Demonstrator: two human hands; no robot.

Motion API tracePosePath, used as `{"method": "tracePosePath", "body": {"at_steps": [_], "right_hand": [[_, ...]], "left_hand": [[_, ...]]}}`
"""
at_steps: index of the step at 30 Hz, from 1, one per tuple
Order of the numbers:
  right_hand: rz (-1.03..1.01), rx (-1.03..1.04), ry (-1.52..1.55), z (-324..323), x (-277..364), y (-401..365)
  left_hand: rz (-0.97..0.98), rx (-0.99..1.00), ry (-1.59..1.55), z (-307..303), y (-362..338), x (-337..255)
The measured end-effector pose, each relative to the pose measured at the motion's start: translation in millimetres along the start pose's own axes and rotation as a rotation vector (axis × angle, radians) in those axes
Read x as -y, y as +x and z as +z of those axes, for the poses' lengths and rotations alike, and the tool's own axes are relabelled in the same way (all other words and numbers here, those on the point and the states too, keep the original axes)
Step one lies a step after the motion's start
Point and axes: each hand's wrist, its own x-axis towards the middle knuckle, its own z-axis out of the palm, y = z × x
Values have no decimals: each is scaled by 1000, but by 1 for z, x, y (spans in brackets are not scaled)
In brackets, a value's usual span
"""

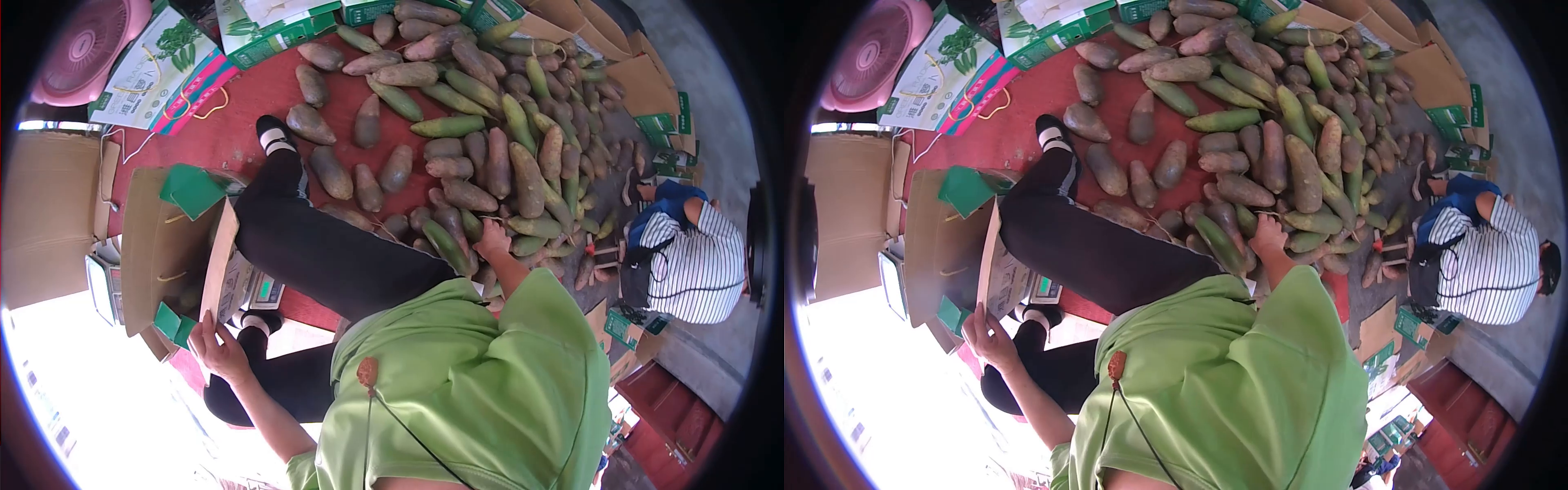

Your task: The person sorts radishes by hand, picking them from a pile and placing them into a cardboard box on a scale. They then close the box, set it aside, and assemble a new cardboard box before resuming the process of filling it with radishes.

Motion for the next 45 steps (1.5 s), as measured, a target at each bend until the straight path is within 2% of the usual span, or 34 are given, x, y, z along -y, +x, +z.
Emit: {"method": "tracePosePath", "body": {"at_steps": [9,13,15,18,22,24,28,30,34,37,39,41,45], "right_hand": [[-14,-21,-23,-4,3,3],[-72,24,10,-7,-13,8],[-86,121,-11,-8,-25,10],[-216,91,9,-14,-42,1],[-259,49,61,-41,-43,-5],[-318,212,260,-66,-35,-9],[-324,243,169,-99,-35,-7],[-390,143,-66,-120,-31,-18],[-503,91,-85,-150,-9,-24],[-616,134,33,-174,15,-20],[-748,113,235,-192,33,-18],[-838,58,269,-212,56,-9],[-967,-170,262,-272,157,-93]], "left_hand": [[-44,24,42,-3,4,-4],[-55,18,52,-6,7,-7],[-54,-1,59,-5,8,-5],[-64,2,19,-9,10,-6],[-74,-1,8,-10,9,-3],[-90,2,6,-14,10,-4],[-79,12,-17,-14,12,-1],[-60,25,-9,-17,10,0],[-81,10,-26,-19,11,1],[-75,-12,-22,-21,12,2],[-71,-33,-18,-22,11,2],[-71,-77,-3,-23,11,2],[-71,-97,-28,-25,11,4]]}}
